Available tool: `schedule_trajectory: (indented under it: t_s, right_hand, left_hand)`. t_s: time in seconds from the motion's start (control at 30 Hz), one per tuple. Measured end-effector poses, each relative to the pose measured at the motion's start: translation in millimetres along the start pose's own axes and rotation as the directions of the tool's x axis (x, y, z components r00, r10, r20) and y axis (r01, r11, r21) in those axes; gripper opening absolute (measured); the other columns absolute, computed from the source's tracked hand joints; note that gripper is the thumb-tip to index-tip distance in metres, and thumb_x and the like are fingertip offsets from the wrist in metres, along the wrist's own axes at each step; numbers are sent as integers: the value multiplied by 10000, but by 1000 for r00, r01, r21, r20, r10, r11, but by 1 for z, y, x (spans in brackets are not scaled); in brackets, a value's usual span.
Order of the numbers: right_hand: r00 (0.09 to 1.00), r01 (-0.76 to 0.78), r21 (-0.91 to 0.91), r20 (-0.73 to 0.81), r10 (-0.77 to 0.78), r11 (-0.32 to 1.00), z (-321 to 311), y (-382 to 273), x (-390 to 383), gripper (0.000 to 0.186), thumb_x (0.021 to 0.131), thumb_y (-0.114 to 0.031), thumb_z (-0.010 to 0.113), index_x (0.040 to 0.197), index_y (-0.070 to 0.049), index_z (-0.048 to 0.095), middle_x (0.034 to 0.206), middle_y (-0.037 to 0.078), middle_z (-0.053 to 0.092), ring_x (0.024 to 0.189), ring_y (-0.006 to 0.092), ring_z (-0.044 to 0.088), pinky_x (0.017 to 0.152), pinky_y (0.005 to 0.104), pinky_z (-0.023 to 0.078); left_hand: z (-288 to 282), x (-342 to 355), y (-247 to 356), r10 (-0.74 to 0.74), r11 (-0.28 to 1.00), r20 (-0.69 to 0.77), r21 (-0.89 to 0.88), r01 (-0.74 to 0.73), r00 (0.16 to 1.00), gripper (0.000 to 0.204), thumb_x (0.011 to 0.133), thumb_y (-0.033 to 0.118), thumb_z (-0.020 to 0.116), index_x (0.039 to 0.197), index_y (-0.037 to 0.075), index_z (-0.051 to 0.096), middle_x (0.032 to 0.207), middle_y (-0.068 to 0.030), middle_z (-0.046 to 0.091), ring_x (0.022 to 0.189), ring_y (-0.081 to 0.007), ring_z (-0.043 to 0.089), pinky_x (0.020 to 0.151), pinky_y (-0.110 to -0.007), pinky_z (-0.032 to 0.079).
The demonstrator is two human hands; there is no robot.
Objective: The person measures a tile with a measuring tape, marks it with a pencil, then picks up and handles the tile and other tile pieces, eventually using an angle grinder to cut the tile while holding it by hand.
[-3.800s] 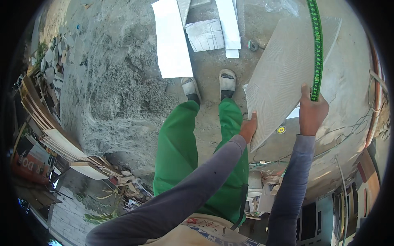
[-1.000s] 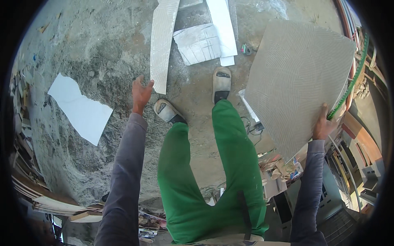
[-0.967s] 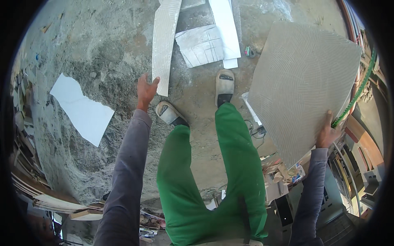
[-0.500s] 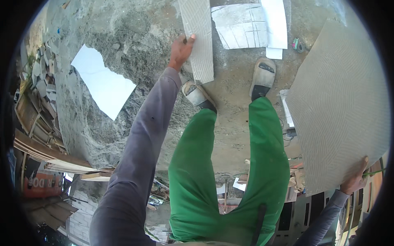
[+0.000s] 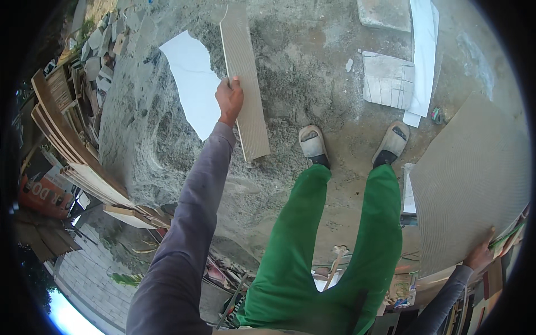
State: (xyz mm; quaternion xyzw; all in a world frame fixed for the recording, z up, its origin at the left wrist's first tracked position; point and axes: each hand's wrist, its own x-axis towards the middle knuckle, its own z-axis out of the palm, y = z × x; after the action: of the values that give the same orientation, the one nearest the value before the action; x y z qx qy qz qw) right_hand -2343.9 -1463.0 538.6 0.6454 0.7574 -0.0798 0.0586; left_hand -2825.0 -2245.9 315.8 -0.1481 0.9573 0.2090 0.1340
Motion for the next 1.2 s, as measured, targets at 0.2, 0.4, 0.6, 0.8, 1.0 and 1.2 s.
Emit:
schedule_trajectory:
  t_s: [0.2, 0.4, 0.6, 0.8, 1.0, 1.2]
  right_hand:
    - [946, 294, 103, -170, -275, 950, 15, -70, -48, 746, 989, -484, 722, 1378, 141, 604, 1405, 223, 666, 1206, 266, 656, 1043, 386, 499]
    - [946, 305, 154, -161, -280, 940, 3, -42, -41, 467, 1000, -308, 742, 1187, 112, 658, 1058, 132, 668, 958, 183, 601, 858, 350, 493]
    - [973, 218, 320, -148, -179, 922, 7, -53, -46, 367, 988, -245, 769, 1024, 118, 738, 877, 75, 723, 811, 146, 606, 764, 321, 503]
    - [995, 82, 379, -80, -55, 922, -10, -10, -26, 331, 1001, -237, 761, 1095, 81, 762, 1036, 100, 766, 915, 138, 660, 858, 297, 523]
    - [999, -13, 494, -22, 27, 869, -11, 28, -1, 371, 1035, -236, 725, 1198, 97, 724, 1114, 111, 753, 976, 150, 664, 899, 294, 511]
    - [989, -146, 552, 50, 142, 821, -10, 59, 19, 328, 1071, -194, 651, 1214, 99, 688, 1114, 116, 733, 1001, 146, 652, 913, 287, 486]
  left_hand:
    - [-70, 89, -75, -14, 977, -297, 200, 77, 955, 407, 968, 382, 666, 929, -19, 728, 855, -227, 760, 840, -408, 744, 818, -484, 561]
    - [-27, 78, -56, -95, 994, -84, 53, 99, 992, 334, 932, 235, 652, 1158, 1, 724, 1067, -189, 782, 986, -340, 746, 892, -424, 563]
    - [148, -75, 21, 57, 968, 570, -231, 94, 820, 260, 983, 245, 693, 1017, -10, 735, 851, -58, 727, 755, -143, 686, 717, -332, 556]
    - [328, -206, 254, 364, 931, 653, -250, -265, 664, 396, 948, 343, 728, 1091, -26, 743, 959, -205, 781, 908, -307, 762, 837, -407, 579]
    - [464, -170, 413, 461, 887, 417, -207, -412, 783, 652, 851, 435, 821, 1176, -111, 675, 1162, -302, 708, 1172, -433, 662, 1027, -477, 506]
    - [535, -130, 453, 233, 927, 62, 287, -241, 971, 723, 817, 466, 867, 1156, -148, 689, 1173, -295, 716, 1226, -429, 653, 1070, -473, 493]
